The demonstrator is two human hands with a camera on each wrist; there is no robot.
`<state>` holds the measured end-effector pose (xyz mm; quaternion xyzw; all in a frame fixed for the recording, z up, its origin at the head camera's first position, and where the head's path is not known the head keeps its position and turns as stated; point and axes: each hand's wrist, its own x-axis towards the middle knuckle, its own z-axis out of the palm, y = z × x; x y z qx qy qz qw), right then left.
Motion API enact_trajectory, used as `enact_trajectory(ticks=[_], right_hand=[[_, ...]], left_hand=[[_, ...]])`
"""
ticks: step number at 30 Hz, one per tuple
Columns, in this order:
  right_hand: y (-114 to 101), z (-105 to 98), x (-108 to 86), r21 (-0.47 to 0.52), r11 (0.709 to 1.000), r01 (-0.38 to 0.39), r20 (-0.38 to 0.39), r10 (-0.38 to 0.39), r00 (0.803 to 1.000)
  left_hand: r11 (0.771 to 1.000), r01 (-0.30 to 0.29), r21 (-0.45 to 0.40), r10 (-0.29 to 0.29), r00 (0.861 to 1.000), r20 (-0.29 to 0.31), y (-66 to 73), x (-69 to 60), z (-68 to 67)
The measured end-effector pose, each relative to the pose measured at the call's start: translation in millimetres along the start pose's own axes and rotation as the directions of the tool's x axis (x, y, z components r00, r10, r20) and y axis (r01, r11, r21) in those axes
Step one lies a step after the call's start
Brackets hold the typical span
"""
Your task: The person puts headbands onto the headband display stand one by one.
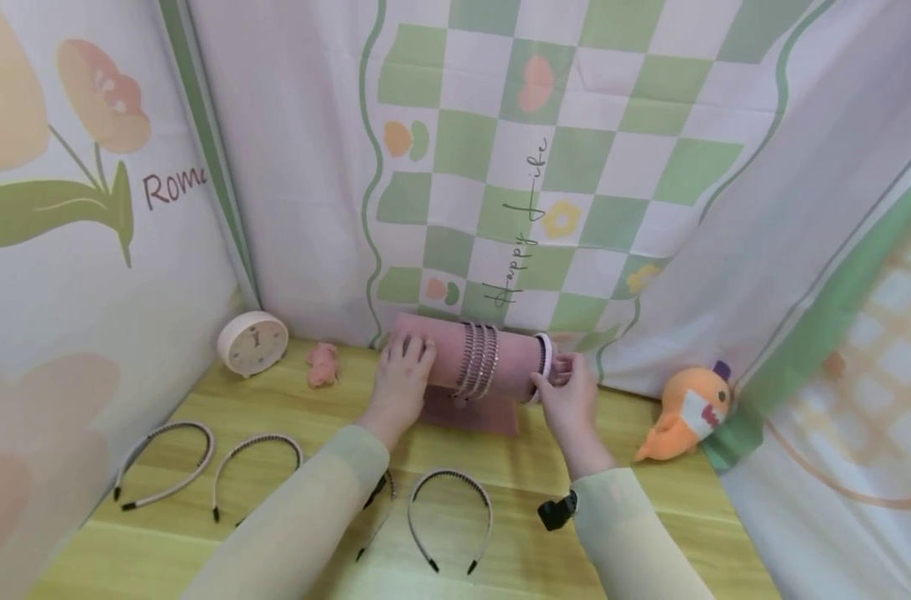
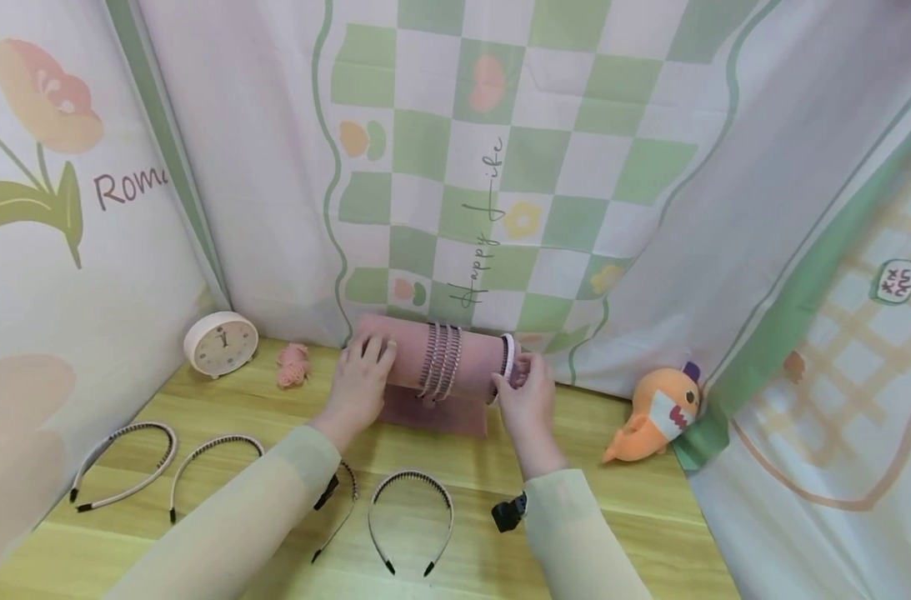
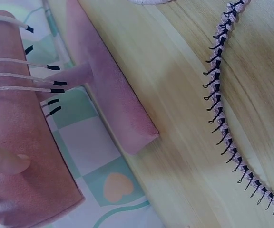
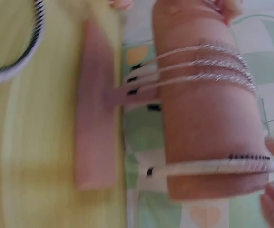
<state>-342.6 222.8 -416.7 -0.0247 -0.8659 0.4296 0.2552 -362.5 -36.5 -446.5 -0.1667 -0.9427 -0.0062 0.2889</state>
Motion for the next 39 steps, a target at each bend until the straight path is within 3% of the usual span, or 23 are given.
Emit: enact_trajectory(ticks=[2, 3, 6, 8, 11, 19, 27, 39], right_hand=[[8, -1, -5.3, -0.051, 0.984, 0.170, -0.011, -0.171, 0.985], [12, -2, -7.6, -0.093, 0.960, 0.262, -0.011, -0.265, 0.964], [27, -2, -12.4, -0.216, 0.843, 0.493, 0.017, -0.502, 0.865], [35, -3, -13.8, -0.269, 0.778, 0.568, 0.048, -0.578, 0.815], [43, -3, -14.5, -0.312, 0.730, 0.608, 0.080, -0.617, 0.783], [42, 0, -12.8, -0.368, 0.659, 0.656, 0.094, -0.675, 0.732], [27, 17, -14.3, -0.388, 0.625, 0.677, 0.125, -0.692, 0.711], [10, 36, -16.4, -0.387, 0.642, 0.662, 0.123, -0.676, 0.727]], left_hand=[[1.000, 0.001, -0.002, -0.001, 1.000, 0.000, 0.2, -0.3, 0.1], [1.000, 0.002, -0.004, -0.002, 1.000, 0.000, 0.3, -0.4, 0.2], [1.000, 0.006, -0.009, -0.006, 1.000, -0.004, 0.5, -0.4, 0.5], [1.000, 0.008, -0.011, -0.008, 1.000, -0.006, 0.7, -0.5, 0.5], [1.000, 0.006, -0.011, -0.006, 1.000, -0.010, 0.7, -0.8, 0.5], [1.000, -0.012, 0.012, 0.013, 0.999, -0.033, -0.5, -1.5, 3.1], [1.000, -0.017, 0.006, 0.018, 1.000, -0.023, -0.3, -1.7, 1.1], [1.000, -0.021, -0.012, 0.020, 0.999, -0.035, -1.6, -0.8, 3.2]])
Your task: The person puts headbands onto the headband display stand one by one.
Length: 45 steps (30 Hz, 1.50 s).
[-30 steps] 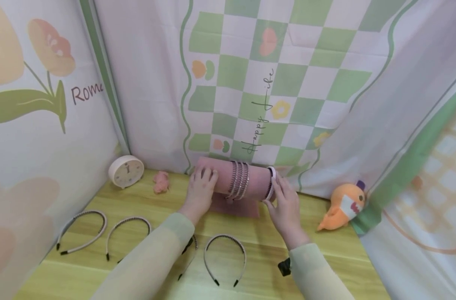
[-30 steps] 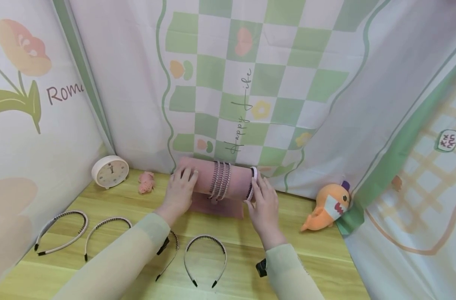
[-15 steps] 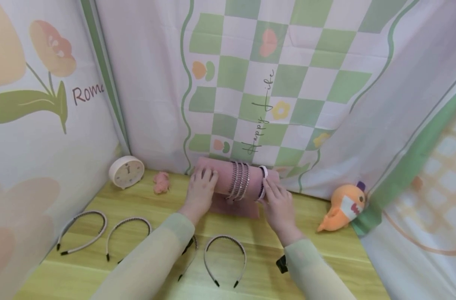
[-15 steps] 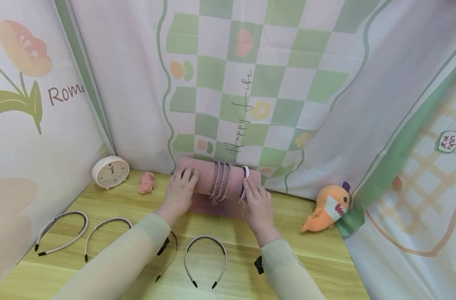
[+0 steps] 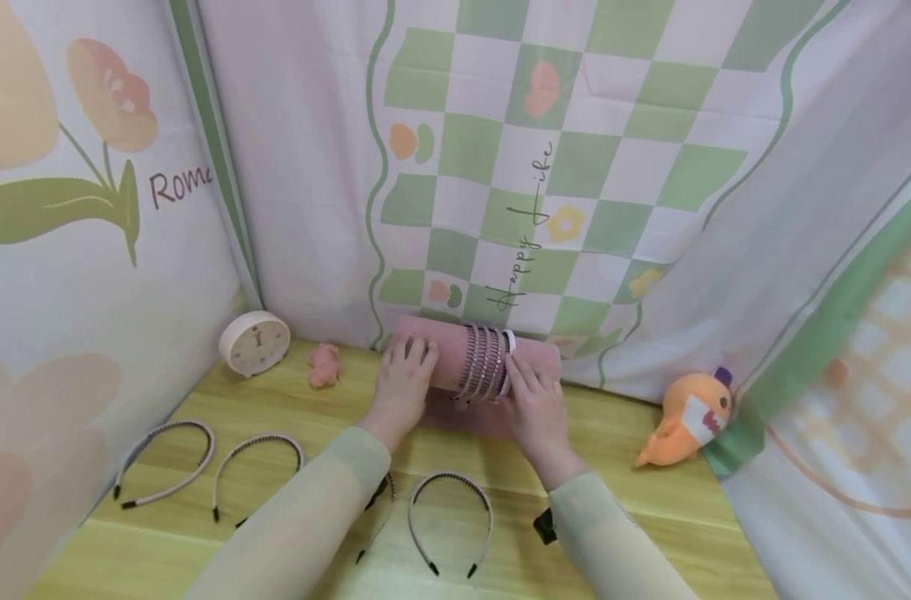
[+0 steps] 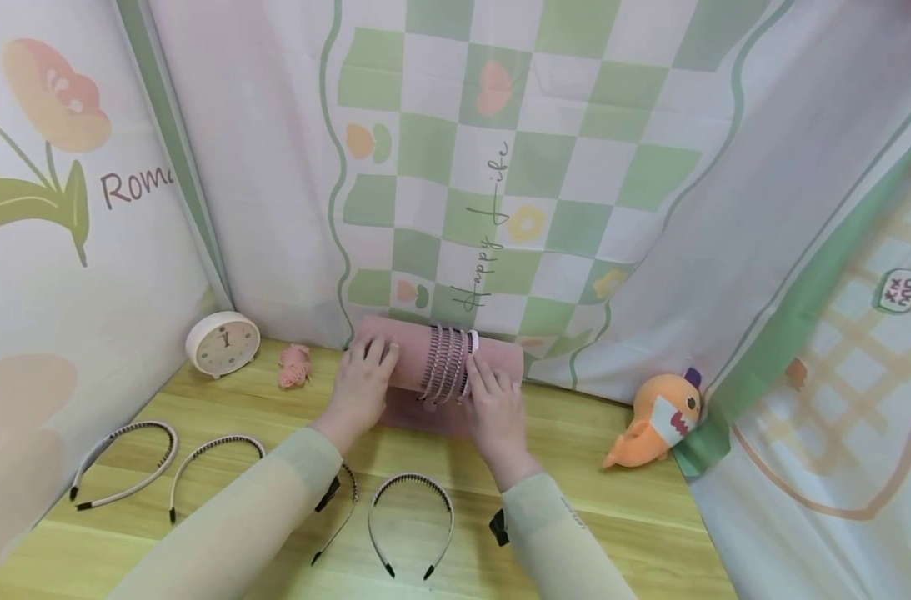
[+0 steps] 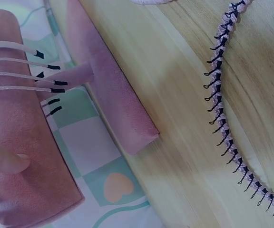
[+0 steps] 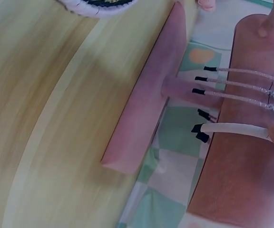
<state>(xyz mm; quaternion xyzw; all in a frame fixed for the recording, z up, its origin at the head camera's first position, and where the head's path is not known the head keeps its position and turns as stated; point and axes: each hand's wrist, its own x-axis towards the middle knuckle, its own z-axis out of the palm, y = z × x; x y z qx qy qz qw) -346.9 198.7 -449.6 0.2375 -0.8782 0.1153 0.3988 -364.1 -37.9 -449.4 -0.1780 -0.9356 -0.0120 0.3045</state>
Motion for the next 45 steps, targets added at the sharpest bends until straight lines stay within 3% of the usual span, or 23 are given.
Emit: enact_trajectory(ticks=[7, 13, 15, 18, 20, 22, 24, 26, 27, 29, 33, 35, 37, 39, 42, 45], right_hand=[[-5, 1, 1.8, 0.014, 1.000, -0.017, 0.020, 0.016, 1.000], [-13, -9, -2.6, 0.183, 0.983, 0.028, -0.144, -0.001, 0.990], [-19, -13, -6.3, 0.226, 0.973, 0.041, -0.159, -0.005, 0.987], [-29, -13, -14.8, 0.247, 0.968, 0.052, -0.068, -0.036, 0.997], [-38, -11, -24.4, 0.253, 0.967, 0.023, 0.087, -0.046, 0.995], [-45, -5, -36.5, 0.262, 0.965, -0.026, 0.274, -0.049, 0.961], [-51, 3, -50.9, 0.228, 0.970, -0.079, 0.433, -0.029, 0.901], [-55, 12, -64.7, 0.204, 0.972, -0.114, 0.536, -0.014, 0.844], [-56, 16, -70.9, 0.192, 0.974, -0.119, 0.560, -0.009, 0.828], [-57, 23, -80.7, 0.162, 0.978, -0.132, 0.577, 0.014, 0.816], [-57, 28, -87.9, 0.149, 0.972, -0.181, 0.579, 0.063, 0.813], [-55, 26, -86.2, 0.160, 0.959, -0.235, 0.596, 0.096, 0.797], [-53, 21, -81.9, 0.185, 0.928, -0.325, 0.635, 0.140, 0.760], [-50, 14, -76.5, 0.239, 0.862, -0.446, 0.682, 0.178, 0.710], [-44, 1, -66.9, 0.355, 0.722, -0.594, 0.730, 0.184, 0.659], [-38, -10, -58.5, 0.474, 0.570, -0.671, 0.763, 0.114, 0.636]], left_hand=[[1.000, 0.009, -0.007, -0.009, 1.000, 0.013, 1.1, 0.1, 0.9], [1.000, 0.000, -0.016, 0.000, 1.000, 0.022, 2.1, 0.4, -0.1], [1.000, -0.001, -0.013, 0.001, 1.000, 0.014, 2.2, 0.7, -0.6], [1.000, 0.003, 0.000, -0.003, 1.000, 0.005, 1.8, 1.1, -1.5], [1.000, 0.009, 0.006, -0.009, 1.000, 0.003, 1.6, 1.3, -2.3], [1.000, 0.012, 0.006, -0.012, 1.000, 0.006, 1.5, 1.2, -3.1], [1.000, 0.013, 0.006, -0.013, 1.000, 0.013, 1.8, 0.8, -4.0], [1.000, 0.013, 0.001, -0.013, 1.000, 0.022, 2.3, 0.5, -4.8], [1.000, 0.013, -0.001, -0.013, 1.000, 0.023, 2.7, 0.3, -5.3], [1.000, 0.012, -0.005, -0.012, 1.000, 0.025, 3.4, 0.1, -6.0], [1.000, 0.013, -0.012, -0.013, 1.000, 0.011, 4.5, 0.1, -5.9], [1.000, 0.016, -0.010, -0.016, 1.000, 0.003, 4.6, 0.3, -5.1], [1.000, 0.017, -0.012, -0.017, 1.000, -0.004, 4.7, 0.2, -4.3], [1.000, 0.015, -0.016, -0.016, 1.000, -0.009, 4.5, 0.0, -3.5], [1.000, 0.013, -0.025, -0.013, 1.000, -0.017, 3.5, -0.3, -2.7], [1.000, 0.012, -0.024, -0.013, 1.000, -0.025, 2.0, -0.8, -2.1]])
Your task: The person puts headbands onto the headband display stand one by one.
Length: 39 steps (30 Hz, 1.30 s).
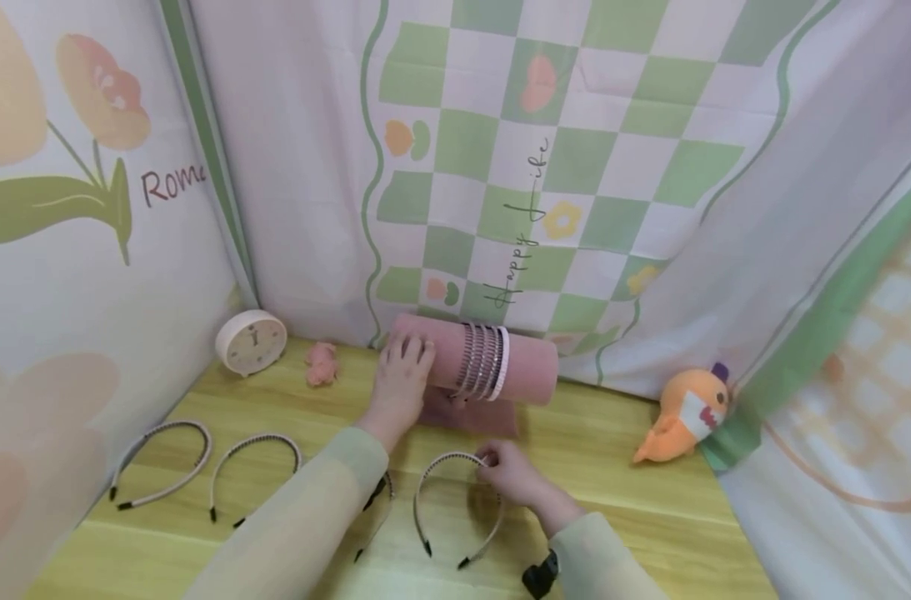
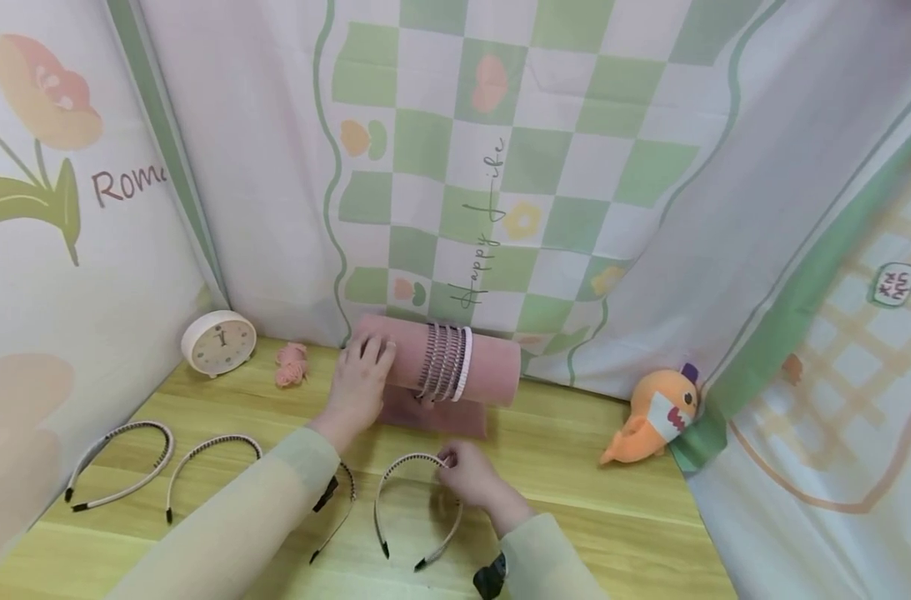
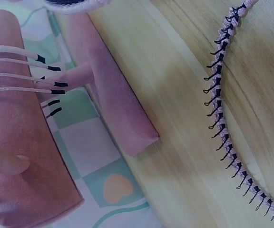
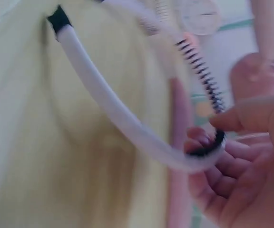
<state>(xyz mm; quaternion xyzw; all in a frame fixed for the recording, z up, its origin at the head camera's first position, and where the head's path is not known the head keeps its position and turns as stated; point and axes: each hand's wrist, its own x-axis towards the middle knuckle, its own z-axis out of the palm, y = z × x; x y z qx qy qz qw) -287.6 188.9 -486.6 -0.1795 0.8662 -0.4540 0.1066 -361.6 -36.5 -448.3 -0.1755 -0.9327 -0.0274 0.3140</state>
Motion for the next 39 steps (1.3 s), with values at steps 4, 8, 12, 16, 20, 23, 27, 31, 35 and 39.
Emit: enact_trajectory(ticks=[4, 8, 12, 16, 20, 23, 27, 31, 35, 39], right_hand=[[-12, -15, -6.3, 0.160, 0.986, -0.041, 0.130, 0.020, 0.991], [-21, -29, -15.4, 0.269, 0.955, -0.125, 0.211, 0.068, 0.975], [-26, -52, -28.4, 0.355, 0.922, -0.151, 0.245, 0.064, 0.967], [-25, -90, -43.1, 0.384, 0.917, -0.107, 0.250, 0.008, 0.968], [-20, -125, -55.9, 0.418, 0.905, -0.073, 0.170, 0.000, 0.985], [-17, -142, -64.1, 0.459, 0.886, -0.067, 0.086, 0.031, 0.996], [-12, -157, -70.7, 0.527, 0.847, -0.075, -0.013, 0.096, 0.995], [-7, -167, -71.1, 0.599, 0.797, -0.077, -0.096, 0.167, 0.981], [-10, -169, -62.7, 0.617, 0.785, -0.058, -0.176, 0.210, 0.962], [-21, -165, -45.8, 0.555, 0.831, -0.034, -0.261, 0.212, 0.942]], left_hand=[[1.000, -0.001, 0.011, 0.001, 1.000, -0.008, -1.7, -0.7, 0.6], [1.000, 0.002, 0.012, -0.002, 1.000, 0.004, -1.9, -1.4, 1.2], [1.000, 0.002, 0.004, -0.003, 1.000, 0.024, -1.3, -1.8, 2.2], [1.000, 0.002, 0.001, -0.002, 0.999, 0.039, -0.9, -1.0, 1.6], [1.000, 0.008, 0.004, -0.008, 0.999, 0.031, -0.7, -0.7, -0.5], [1.000, 0.007, -0.002, -0.007, 1.000, 0.016, -0.4, -0.8, -1.4], [1.000, 0.002, -0.010, -0.002, 1.000, 0.007, 0.1, -0.4, -0.8], [1.000, 0.000, -0.008, 0.000, 1.000, 0.020, 0.6, -0.3, 0.0], [1.000, 0.002, 0.001, -0.002, 1.000, 0.022, 0.9, -0.5, -0.8], [1.000, 0.006, -0.002, -0.006, 1.000, 0.005, 0.5, -0.9, -0.5]])
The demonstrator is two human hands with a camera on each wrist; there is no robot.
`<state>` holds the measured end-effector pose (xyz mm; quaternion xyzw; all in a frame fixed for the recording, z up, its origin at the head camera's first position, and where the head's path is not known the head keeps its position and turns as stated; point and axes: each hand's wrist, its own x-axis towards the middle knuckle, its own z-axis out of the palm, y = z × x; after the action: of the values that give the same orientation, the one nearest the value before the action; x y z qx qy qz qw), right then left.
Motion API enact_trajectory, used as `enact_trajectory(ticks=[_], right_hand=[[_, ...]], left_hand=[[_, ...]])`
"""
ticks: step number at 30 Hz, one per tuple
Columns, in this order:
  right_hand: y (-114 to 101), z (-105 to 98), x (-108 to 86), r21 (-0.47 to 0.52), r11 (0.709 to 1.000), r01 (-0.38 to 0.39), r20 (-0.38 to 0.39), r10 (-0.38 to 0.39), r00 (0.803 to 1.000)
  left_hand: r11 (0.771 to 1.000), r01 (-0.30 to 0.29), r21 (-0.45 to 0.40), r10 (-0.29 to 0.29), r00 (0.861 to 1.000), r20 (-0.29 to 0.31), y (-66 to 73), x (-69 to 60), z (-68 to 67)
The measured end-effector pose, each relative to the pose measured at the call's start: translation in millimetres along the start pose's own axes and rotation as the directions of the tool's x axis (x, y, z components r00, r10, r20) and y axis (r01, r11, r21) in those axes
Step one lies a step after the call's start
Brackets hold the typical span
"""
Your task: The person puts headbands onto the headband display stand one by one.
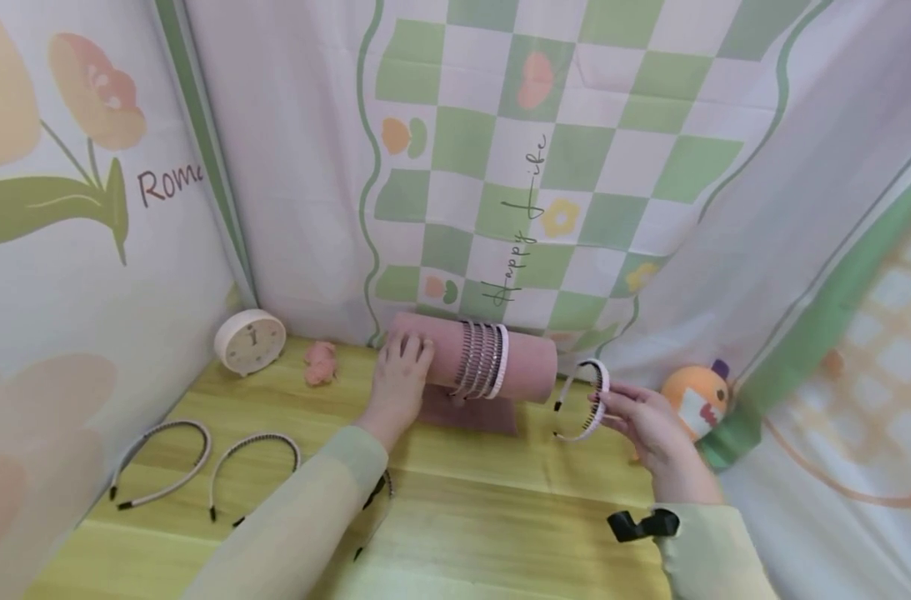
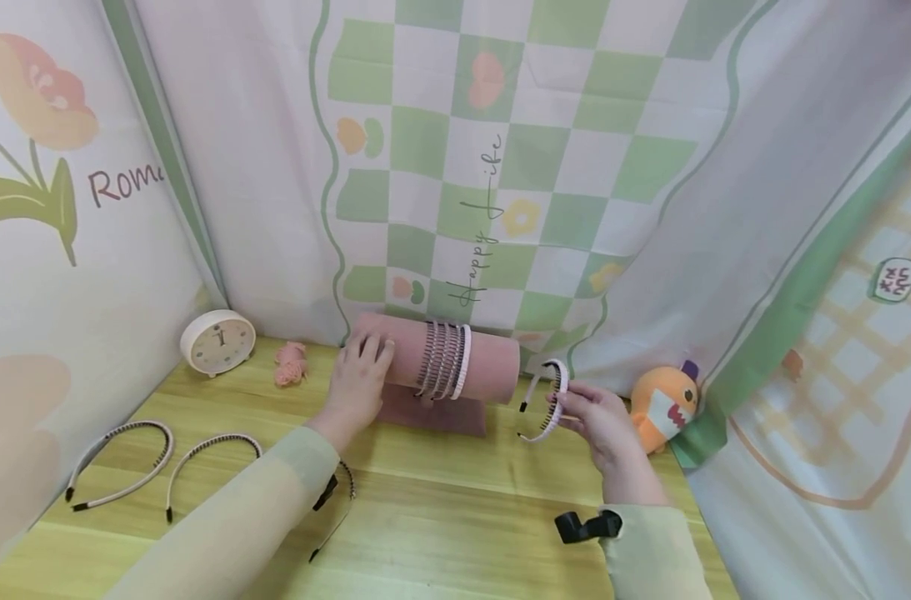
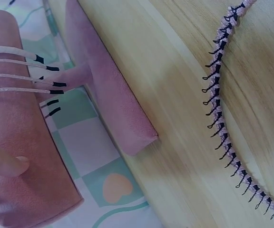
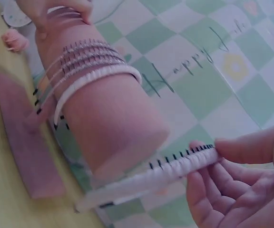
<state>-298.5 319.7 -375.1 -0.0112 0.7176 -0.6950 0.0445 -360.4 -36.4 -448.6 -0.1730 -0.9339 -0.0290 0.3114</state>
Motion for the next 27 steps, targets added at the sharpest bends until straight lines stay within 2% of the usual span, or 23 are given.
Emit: enact_trajectory(ticks=[2, 7, 14, 19, 23, 27], right_hand=[[-4, 9, 7.1, -0.032, 0.999, 0.021, -0.029, -0.022, 0.999], [-10, 31, 23.9, -0.059, 0.998, 0.021, -0.102, -0.027, 0.994], [-8, 51, 41.9, -0.171, 0.985, 0.011, -0.170, -0.040, 0.985], [-4, 57, 47.9, -0.234, 0.972, 0.005, -0.200, -0.054, 0.978], [-3, 63, 48.5, -0.222, 0.975, 0.000, -0.235, -0.053, 0.971], [-2, 72, 49.6, -0.178, 0.984, 0.004, -0.266, -0.052, 0.963]], left_hand=[[1.000, -0.003, -0.001, 0.003, 1.000, -0.007, -0.7, 0.1, 0.6], [1.000, -0.024, 0.008, 0.024, 1.000, -0.017, -2.5, 0.5, 3.9], [0.998, -0.040, -0.054, 0.037, 0.998, -0.054, -3.9, 0.6, 7.3], [0.997, -0.066, -0.043, 0.065, 0.998, -0.023, -4.2, 2.0, 7.7], [0.995, -0.100, -0.026, 0.100, 0.995, 0.020, -5.9, 0.0, 8.9], [0.993, -0.118, -0.023, 0.118, 0.993, 0.017, -8.5, -2.6, 9.9]])
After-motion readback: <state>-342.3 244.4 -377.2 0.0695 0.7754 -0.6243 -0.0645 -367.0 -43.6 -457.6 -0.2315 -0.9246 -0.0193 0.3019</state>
